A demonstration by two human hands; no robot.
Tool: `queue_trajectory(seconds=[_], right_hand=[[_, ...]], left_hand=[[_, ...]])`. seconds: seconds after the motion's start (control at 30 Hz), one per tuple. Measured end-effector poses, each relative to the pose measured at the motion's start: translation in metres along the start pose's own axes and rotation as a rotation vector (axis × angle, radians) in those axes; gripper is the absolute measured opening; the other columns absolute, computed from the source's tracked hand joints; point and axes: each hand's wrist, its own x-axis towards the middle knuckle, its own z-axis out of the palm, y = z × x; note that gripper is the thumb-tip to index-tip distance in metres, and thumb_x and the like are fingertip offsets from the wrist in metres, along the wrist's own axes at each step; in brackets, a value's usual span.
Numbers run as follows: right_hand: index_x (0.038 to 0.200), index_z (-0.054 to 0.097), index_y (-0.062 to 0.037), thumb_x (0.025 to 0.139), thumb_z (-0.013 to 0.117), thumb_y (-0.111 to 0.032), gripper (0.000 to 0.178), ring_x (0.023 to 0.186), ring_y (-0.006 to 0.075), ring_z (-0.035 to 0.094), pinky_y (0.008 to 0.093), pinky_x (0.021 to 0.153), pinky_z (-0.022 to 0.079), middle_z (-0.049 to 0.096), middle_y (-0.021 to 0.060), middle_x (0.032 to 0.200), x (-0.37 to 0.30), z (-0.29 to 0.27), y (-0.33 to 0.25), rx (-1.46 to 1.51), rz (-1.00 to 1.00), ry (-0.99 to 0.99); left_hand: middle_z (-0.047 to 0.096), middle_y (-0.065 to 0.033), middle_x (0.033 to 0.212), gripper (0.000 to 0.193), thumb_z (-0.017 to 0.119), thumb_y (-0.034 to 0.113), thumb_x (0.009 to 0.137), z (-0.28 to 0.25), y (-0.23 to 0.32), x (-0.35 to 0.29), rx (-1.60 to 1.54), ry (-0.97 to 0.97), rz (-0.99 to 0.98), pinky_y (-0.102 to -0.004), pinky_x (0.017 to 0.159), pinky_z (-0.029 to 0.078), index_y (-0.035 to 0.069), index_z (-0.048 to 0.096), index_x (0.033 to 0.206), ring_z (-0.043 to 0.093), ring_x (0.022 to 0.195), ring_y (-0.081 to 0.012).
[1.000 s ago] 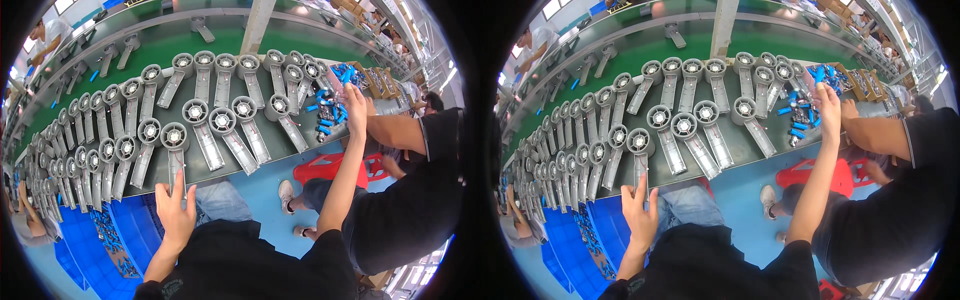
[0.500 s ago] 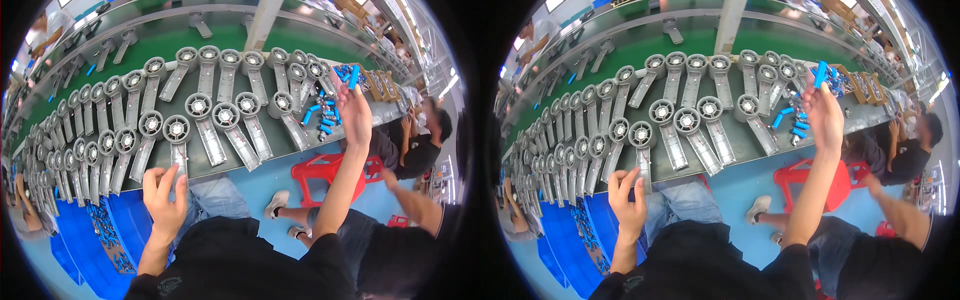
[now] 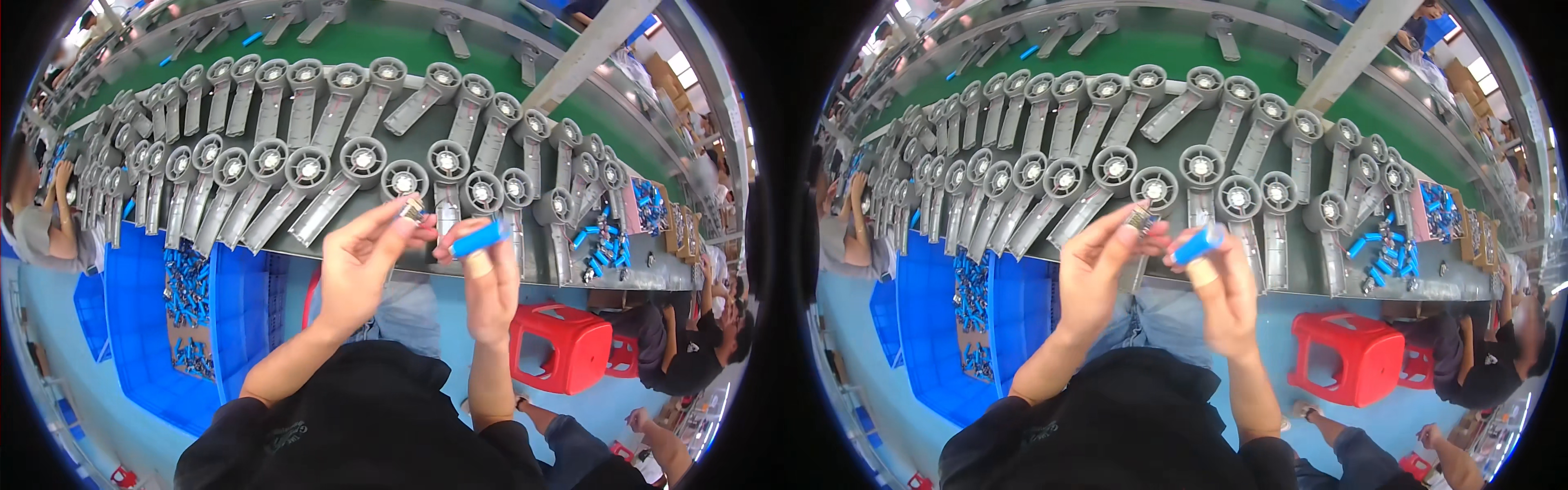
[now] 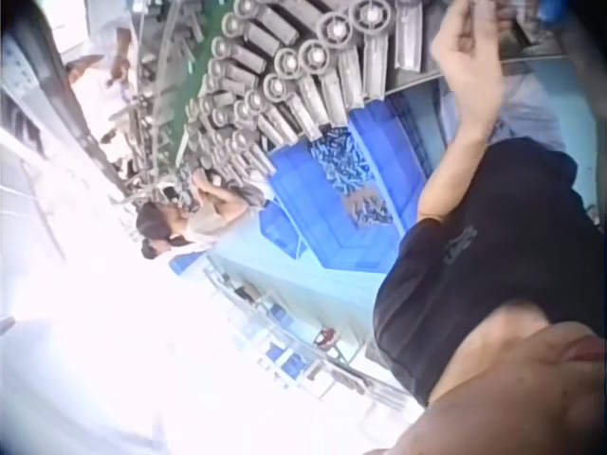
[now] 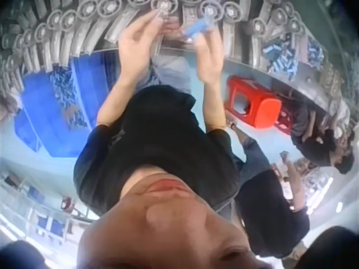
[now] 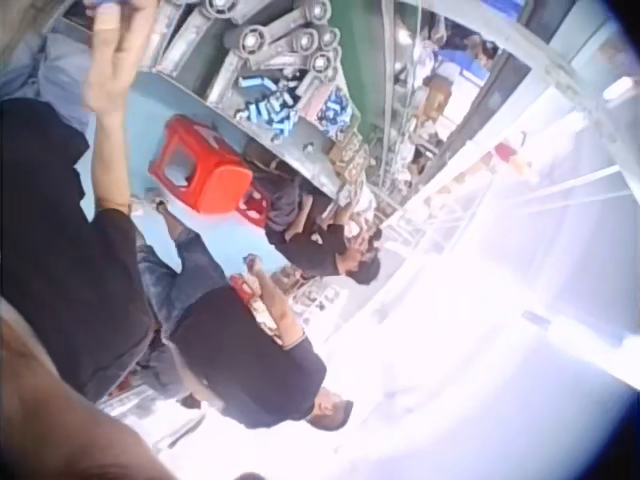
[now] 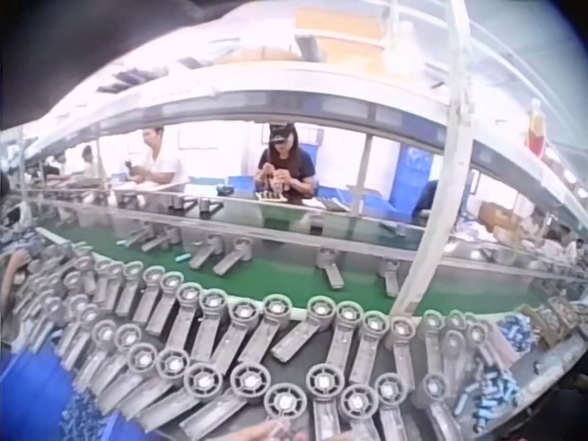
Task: Assemble metal and plastic electronic components and place them onto a moving conveyor belt.
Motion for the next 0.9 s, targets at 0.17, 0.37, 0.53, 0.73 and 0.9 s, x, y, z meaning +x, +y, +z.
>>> queue_trajectory(seconds=[0.17,0.37,0.53,0.73,0.9], right_hand=[[0.111,0.060,0.0035,0.089,0.050,0.003,0.024,0.089,0.0192,0.061,0.0304,0.079,0.049,0.060,0.0146,0.108,-0.005,-0.013,0.015,-0.518,-0.075,-0.200],[0.099,0.067,-0.0022,0.082,0.070,-0.001,0.017,0.071,0.0159,0.057,0.0284,0.063,0.044,0.061,0.0061,0.090,0.014,-0.012,0.025,-1.063,-0.187,-0.156],[0.096,0.067,-0.0016,0.083,0.071,-0.003,0.013,0.064,0.0174,0.054,0.0291,0.056,0.044,0.059,0.0074,0.087,0.024,-0.006,0.038,-1.254,-0.397,-0.228],[0.094,0.065,-0.0007,0.085,0.069,-0.003,0.010,0.061,0.0161,0.051,0.0283,0.055,0.044,0.061,0.0072,0.090,0.031,0.004,0.044,-1.004,-0.201,-0.149],[0.099,0.066,-0.0014,0.088,0.066,-0.002,0.011,0.060,0.0115,0.049,0.0255,0.053,0.039,0.061,0.0060,0.090,0.026,0.009,0.041,-0.886,-0.078,-0.069]], left_hand=[[0.068,-0.0203,0.106,0.033,0.051,0.011,0.099,-0.033,0.012,-0.003,-0.026,0.054,0.125,-0.0357,0.086,0.055,-0.008,0.056,0.125,0.069,0.095,-0.0269],[0.062,-0.0065,0.085,0.027,0.047,0.005,0.097,-0.052,0.024,-0.004,0.197,0.017,-0.018,-0.0241,0.062,0.046,-0.002,0.060,0.119,0.057,0.068,-0.0107],[0.058,-0.0048,0.077,0.018,0.055,-0.003,0.089,-0.054,0.012,0.007,0.754,-0.085,0.229,-0.0250,0.053,0.035,0.000,0.069,0.100,0.045,0.057,-0.0085],[0.055,-0.0086,0.074,0.017,0.072,0.008,0.081,-0.054,-0.007,0.019,1.100,-0.164,0.425,-0.0350,0.053,0.046,0.006,0.069,0.098,0.057,0.059,-0.0247],[0.056,-0.0086,0.076,0.018,0.074,0.010,0.079,-0.053,-0.010,0.020,1.178,-0.169,0.480,-0.0372,0.054,0.047,0.007,0.067,0.096,0.059,0.061,-0.0288]])
